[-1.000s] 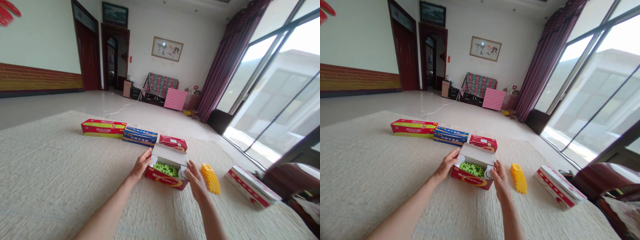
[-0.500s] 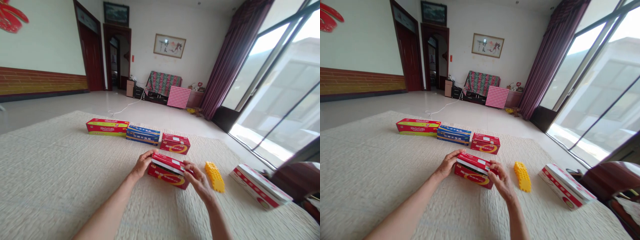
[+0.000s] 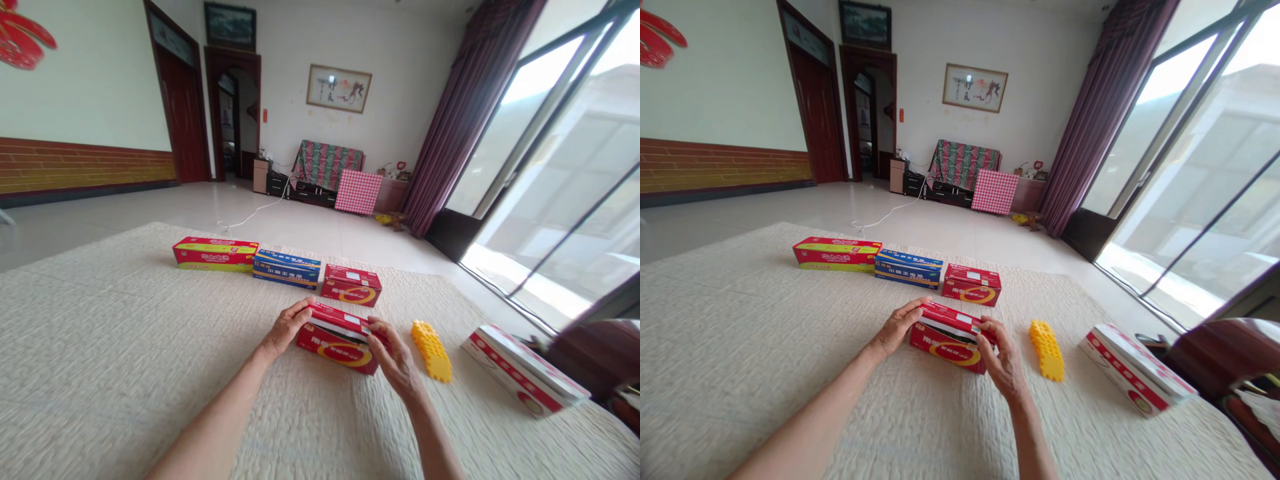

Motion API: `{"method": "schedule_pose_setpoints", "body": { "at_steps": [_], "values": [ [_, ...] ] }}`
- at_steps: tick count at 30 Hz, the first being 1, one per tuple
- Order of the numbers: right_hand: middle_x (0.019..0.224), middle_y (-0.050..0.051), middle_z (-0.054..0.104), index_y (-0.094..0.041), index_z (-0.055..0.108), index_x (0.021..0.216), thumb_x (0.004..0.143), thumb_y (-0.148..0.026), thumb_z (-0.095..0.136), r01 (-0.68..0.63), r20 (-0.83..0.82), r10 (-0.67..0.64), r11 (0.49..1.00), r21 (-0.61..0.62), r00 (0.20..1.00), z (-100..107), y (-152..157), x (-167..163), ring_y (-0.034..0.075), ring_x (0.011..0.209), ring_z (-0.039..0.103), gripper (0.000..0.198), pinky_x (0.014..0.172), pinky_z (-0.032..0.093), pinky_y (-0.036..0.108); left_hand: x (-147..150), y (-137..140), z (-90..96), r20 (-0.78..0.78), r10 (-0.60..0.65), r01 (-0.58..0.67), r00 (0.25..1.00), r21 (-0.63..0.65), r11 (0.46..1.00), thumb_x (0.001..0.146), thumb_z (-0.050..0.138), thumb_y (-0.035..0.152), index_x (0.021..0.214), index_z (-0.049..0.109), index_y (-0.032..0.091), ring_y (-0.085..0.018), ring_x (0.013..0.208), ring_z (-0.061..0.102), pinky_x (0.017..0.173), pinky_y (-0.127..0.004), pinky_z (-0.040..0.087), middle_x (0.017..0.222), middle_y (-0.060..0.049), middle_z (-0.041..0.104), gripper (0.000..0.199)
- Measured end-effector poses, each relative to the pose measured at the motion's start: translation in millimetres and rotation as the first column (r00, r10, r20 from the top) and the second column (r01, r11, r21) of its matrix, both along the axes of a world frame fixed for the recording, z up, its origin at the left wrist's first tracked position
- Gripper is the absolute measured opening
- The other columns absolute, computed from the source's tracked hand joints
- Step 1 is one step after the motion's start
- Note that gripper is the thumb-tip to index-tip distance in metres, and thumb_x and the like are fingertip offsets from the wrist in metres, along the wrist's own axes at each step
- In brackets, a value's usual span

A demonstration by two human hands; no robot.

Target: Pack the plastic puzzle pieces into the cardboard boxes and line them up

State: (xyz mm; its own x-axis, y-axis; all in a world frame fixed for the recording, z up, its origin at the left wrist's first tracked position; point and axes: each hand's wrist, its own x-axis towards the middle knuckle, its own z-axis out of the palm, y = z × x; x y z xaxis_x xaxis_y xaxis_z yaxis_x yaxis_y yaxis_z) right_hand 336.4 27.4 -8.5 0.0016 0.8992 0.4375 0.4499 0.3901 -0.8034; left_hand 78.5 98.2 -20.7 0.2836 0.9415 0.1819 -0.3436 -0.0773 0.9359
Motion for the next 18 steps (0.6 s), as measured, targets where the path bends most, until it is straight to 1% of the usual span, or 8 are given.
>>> {"method": "schedule_pose_setpoints", "body": {
  "at_steps": [2, 5, 10, 12, 14, 16, 17, 18],
  "values": [
    [0.129, 0.012, 0.057, -0.023, 0.058, 0.104, 0.089, -0.042, 0.055, 0.01, 0.018, -0.011, 1.0, 0.004, 1.0, 1, -1, -1, 0.025, 0.116, 0.057, 0.024, 0.09, 0.05, 0.037, 0, 0, 1.4, -0.021, 0.021, -0.021, 1.0, 0.012, 1.0, 0.076, 0.07, 0.048, 0.121, 0.066, 0.018, -0.03, 0.132, 0.045, 0.112, -0.042, 0.033, 0.134, -0.009, 0.06, 0.054],
    [0.126, 0.011, 0.058, -0.022, 0.06, 0.098, 0.088, -0.041, 0.056, 0.01, 0.03, -0.011, 1.0, 0.017, 1.0, 2, -2, -1, 0.025, 0.114, 0.057, 0.022, 0.092, 0.049, 0.038, -1, -1, 2.4, -0.048, 0.016, -0.015, 0.999, 0.021, 1.0, 0.076, 0.07, 0.045, 0.12, 0.066, 0.017, -0.031, 0.131, 0.047, 0.111, -0.042, 0.034, 0.133, -0.009, 0.061, 0.053],
    [0.126, 0.011, 0.057, -0.021, 0.061, 0.089, 0.09, -0.038, 0.05, 0.007, 0.078, -0.008, 1.0, 0.013, 0.997, 4, -5, 0, 0.024, 0.111, 0.058, 0.02, 0.09, 0.049, 0.038, -5, -4, -0.6, -0.077, -0.04, 0.04, 0.996, 0.007, 0.999, 0.075, 0.066, 0.032, 0.123, 0.064, 0.019, -0.031, 0.126, 0.051, 0.108, -0.042, 0.037, 0.131, -0.007, 0.063, 0.05],
    [0.128, 0.011, 0.055, -0.021, 0.06, 0.087, 0.09, -0.033, 0.048, 0.002, 0.156, -0.004, 1.0, 0.009, 0.988, 9, -8, 0, 0.023, 0.111, 0.058, 0.017, 0.09, 0.048, 0.038, -5, -4, -2.0, -0.083, -0.066, 0.066, 0.994, -0.001, 0.998, 0.074, 0.063, 0.028, 0.126, 0.062, 0.019, -0.03, 0.125, 0.052, 0.107, -0.041, 0.036, 0.13, -0.006, 0.063, 0.053],
    [0.128, 0.011, 0.055, -0.021, 0.059, 0.085, 0.089, -0.029, 0.047, -0.005, 0.256, 0.006, 1.0, -0.006, 0.967, 19, -11, -1, 0.022, 0.111, 0.057, 0.015, 0.091, 0.047, 0.038, -5, -3, -2.5, -0.083, -0.082, 0.081, 0.993, -0.006, 0.997, 0.073, 0.06, 0.024, 0.127, 0.061, 0.019, -0.03, 0.125, 0.051, 0.108, -0.04, 0.036, 0.131, -0.006, 0.062, 0.054],
    [0.122, 0.009, 0.057, -0.022, 0.058, 0.085, 0.084, -0.029, 0.053, -0.015, 0.345, 0.021, 1.0, -0.019, 0.938, 31, -15, -4, 0.023, 0.109, 0.057, 0.008, 0.091, 0.046, 0.039, -4, -2, -2.2, -0.083, -0.092, 0.092, 0.992, -0.009, 0.996, 0.072, 0.057, 0.022, 0.126, 0.061, 0.018, -0.029, 0.125, 0.051, 0.107, -0.039, 0.035, 0.133, -0.005, 0.061, 0.054],
    [0.117, 0.008, 0.059, -0.023, 0.057, 0.085, 0.08, -0.029, 0.058, -0.016, 0.405, 0.025, 1.0, -0.025, 0.914, 38, -15, -7, 0.023, 0.105, 0.057, 0.008, 0.089, 0.045, 0.039, -4, -2, -2.0, -0.083, -0.097, 0.096, 0.992, -0.011, 0.995, 0.072, 0.056, 0.021, 0.126, 0.061, 0.018, -0.029, 0.125, 0.051, 0.107, -0.039, 0.035, 0.133, -0.005, 0.061, 0.054],
    [0.111, 0.007, 0.061, -0.023, 0.055, 0.084, 0.076, -0.028, 0.062, -0.016, 0.476, 0.031, 0.999, -0.036, 0.879, 44, -15, -11, 0.023, 0.101, 0.058, 0.012, 0.087, 0.045, 0.039, -3, -1, -2.0, -0.083, -0.1, 0.1, 0.992, -0.012, 0.995, 0.071, 0.055, 0.02, 0.126, 0.061, 0.018, -0.029, 0.124, 0.052, 0.106, -0.038, 0.036, 0.132, -0.005, 0.062, 0.055]
  ]
}}
